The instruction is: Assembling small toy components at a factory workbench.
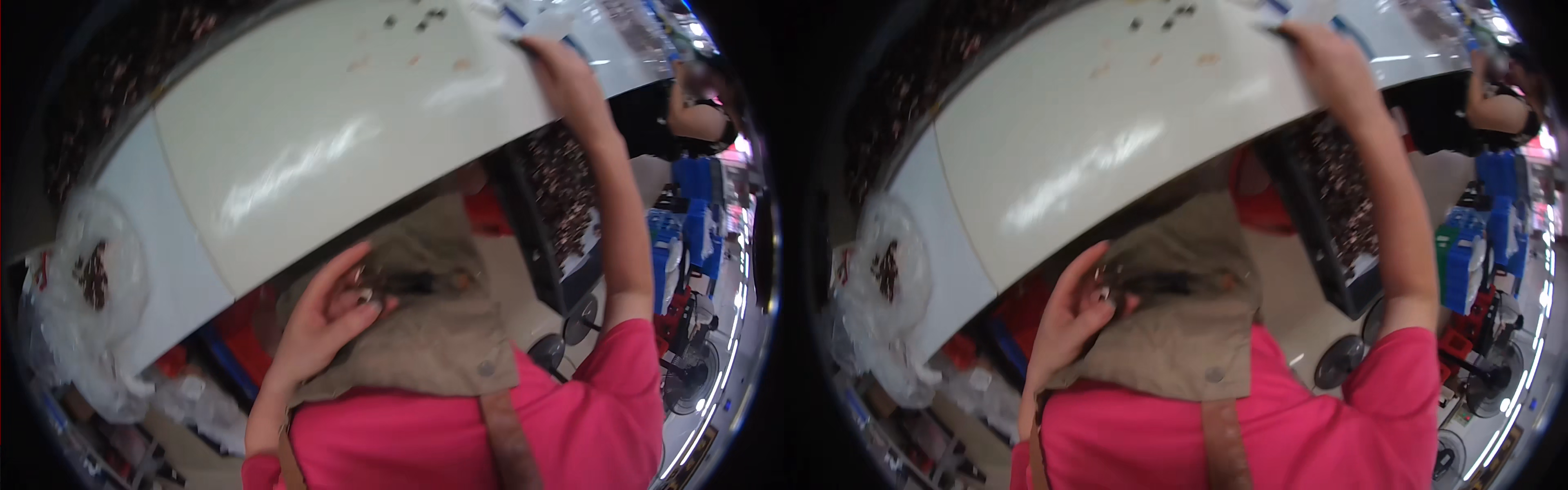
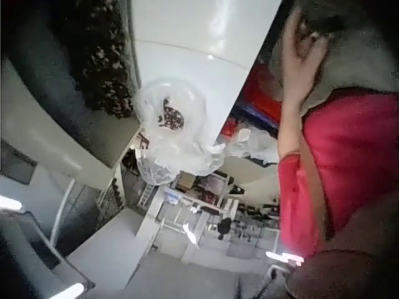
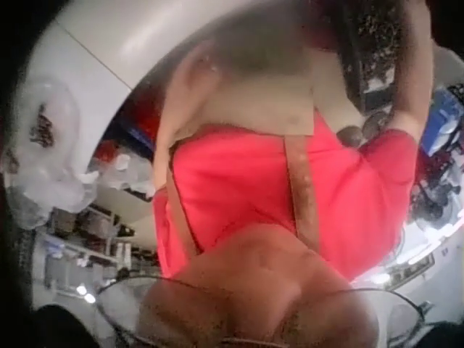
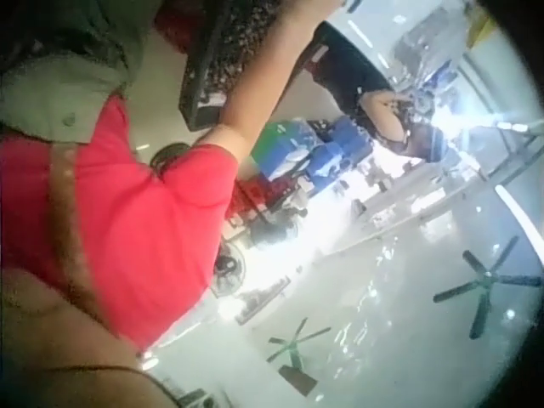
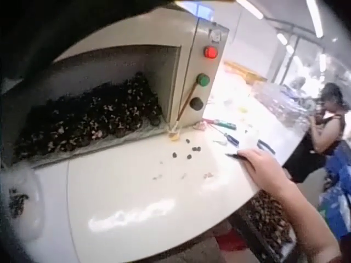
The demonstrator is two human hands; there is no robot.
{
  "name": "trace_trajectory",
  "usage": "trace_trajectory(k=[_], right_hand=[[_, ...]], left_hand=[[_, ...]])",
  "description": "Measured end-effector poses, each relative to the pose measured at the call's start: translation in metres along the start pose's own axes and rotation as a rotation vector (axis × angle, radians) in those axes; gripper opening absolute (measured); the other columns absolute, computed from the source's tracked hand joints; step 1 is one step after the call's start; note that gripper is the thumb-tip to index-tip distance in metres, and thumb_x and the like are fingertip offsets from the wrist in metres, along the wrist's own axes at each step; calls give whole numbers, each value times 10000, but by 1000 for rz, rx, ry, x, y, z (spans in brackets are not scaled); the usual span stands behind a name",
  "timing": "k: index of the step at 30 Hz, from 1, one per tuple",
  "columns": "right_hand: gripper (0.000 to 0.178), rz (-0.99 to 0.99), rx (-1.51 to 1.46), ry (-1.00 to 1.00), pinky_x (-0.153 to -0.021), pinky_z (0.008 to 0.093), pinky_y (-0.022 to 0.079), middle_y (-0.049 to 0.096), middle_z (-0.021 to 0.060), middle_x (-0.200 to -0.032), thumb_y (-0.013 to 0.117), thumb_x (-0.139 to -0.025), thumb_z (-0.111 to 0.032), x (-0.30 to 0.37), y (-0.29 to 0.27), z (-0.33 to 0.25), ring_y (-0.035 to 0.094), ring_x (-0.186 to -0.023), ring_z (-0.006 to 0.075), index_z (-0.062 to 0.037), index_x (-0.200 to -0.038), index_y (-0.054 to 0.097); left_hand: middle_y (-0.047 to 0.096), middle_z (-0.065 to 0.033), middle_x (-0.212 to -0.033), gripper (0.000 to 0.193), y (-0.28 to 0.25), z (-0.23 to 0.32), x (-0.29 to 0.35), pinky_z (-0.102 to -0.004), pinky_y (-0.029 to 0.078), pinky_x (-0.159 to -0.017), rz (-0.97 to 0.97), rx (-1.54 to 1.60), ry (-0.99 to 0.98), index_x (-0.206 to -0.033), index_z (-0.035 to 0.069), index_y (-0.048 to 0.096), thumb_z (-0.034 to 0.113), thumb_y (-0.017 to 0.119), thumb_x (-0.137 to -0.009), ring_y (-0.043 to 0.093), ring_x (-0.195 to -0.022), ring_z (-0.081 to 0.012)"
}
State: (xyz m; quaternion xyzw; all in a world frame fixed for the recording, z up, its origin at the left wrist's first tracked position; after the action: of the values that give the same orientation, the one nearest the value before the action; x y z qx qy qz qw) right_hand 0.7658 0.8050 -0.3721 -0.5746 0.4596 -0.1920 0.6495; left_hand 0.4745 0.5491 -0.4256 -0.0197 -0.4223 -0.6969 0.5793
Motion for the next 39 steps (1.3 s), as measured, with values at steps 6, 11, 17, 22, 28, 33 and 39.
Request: trace_trajectory(k=[6, 11, 17, 22, 28, 33, 39], right_hand=[[220, 121, 34, 96, -861, 387, 462, 603, 235, -986, 539, -850, -4, 119, 123, -124, 581, -948, 380, 57, -1057, 578], [302, 144, -616, 408, -703, 229, 439, 635, 56, -936, 454, -1011, -197, 182, 129, -143, 571, -812, 102, -14, -1226, 561], [222, -354, -1157, 568, -635, 230, 458, 592, 34, -913, 515, -945, -101, 263, 198, -186, 550, -703, 93, -34, -1146, 581], [163, -603, -1050, 308, -686, 292, 479, 597, 98, -895, 579, -900, -67, 295, 244, -146, 604, -773, 182, 0, -1049, 588], [144, -755, -1018, 244, -711, 369, 473, 599, 138, -909, 577, -909, -108, 299, 280, -146, 605, -830, 326, -25, -1026, 568], [149, -778, -955, 199, -704, 386, 478, 610, 126, -875, 587, -911, -148, 292, 301, -167, 611, -819, 337, -37, -1009, 583], [160, -784, -920, 161, -693, 399, 479, 624, 117, -860, 614, -898, -179, 293, 325, -180, 618, -806, 339, -47, -986, 596]], left_hand=[[491, -74, -1176, 524, -154, -144, 21, -262, 484, -944, -39, -45, -66, -1394, 32, 412, -37, 603, -910, 599, -1145, -194], [552, -90, -1188, 529, -162, -176, -9, -282, 499, -929, -32, -37, -45, -1370, 33, 441, -48, 629, -882, 617, -1104, -201], [588, -95, -1157, 524, -128, -228, -79, -297, 504, -939, -21, -118, -137, -1350, 19, 463, -53, 644, -863, 615, -1072, -174], [586, -75, -1142, 519, -94, -260, -148, -272, 501, -933, -12, -118, -150, -1349, 4, 462, -41, 650, -867, 598, -1053, -127], [575, -62, -1156, 531, -101, -269, -173, -254, 497, -922, -8, -133, -164, -1350, 2, 460, -60, 653, -860, 594, -1055, -118], [567, -61, -1175, 541, -125, -271, -168, -250, 493, -915, -61, -191, -165, -1359, -3, 453, -77, 646, -860, 589, -1071, -120], [564, -66, -1205, 547, -149, -277, -172, -252, 490, -920, -65, -152, -159, -1373, -5, 441, -83, 632, -866, 586, -1077, -120]])
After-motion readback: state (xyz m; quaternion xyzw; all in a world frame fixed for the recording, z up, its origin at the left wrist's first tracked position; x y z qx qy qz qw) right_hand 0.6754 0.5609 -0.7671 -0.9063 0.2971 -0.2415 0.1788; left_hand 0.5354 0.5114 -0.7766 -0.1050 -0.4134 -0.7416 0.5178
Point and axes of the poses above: each hand's wrist, its own x-axis away from the middle knuckle, its own y-axis out of the palm, z = x × y, the point moved 7 cm from there along -x, towards the middle knuckle
